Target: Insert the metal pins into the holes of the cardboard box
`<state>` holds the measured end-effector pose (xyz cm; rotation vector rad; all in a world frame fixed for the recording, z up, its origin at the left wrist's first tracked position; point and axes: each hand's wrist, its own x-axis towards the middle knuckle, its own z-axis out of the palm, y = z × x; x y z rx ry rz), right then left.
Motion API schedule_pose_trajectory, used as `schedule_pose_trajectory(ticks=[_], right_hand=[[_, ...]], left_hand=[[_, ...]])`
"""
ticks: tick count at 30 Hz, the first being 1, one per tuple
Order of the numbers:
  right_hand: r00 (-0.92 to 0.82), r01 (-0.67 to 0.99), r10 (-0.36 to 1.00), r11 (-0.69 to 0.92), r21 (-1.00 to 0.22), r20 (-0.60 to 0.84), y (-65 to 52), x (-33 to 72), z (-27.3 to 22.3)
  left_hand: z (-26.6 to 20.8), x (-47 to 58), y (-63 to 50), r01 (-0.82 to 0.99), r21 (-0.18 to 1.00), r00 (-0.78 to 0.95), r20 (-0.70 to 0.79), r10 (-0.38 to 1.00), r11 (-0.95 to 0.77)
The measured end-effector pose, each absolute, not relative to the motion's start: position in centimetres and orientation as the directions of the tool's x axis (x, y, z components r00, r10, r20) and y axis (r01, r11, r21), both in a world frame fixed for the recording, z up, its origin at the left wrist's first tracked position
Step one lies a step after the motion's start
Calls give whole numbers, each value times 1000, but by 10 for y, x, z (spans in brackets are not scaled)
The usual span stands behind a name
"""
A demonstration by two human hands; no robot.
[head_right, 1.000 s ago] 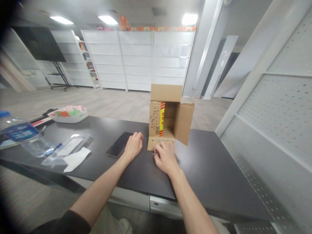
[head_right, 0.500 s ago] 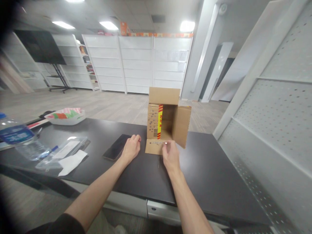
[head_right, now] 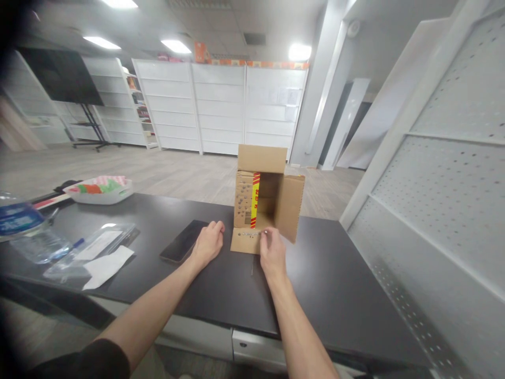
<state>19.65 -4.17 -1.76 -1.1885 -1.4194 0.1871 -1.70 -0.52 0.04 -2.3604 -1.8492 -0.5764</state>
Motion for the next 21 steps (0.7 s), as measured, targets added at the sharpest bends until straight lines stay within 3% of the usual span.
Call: schedule_pose_trajectory(ticks=[21], right_hand=[[130,611,709,494,-619,693,-39,196,-16]], left_hand=[[4,-16,-7,953,189,163,338,927,-237]])
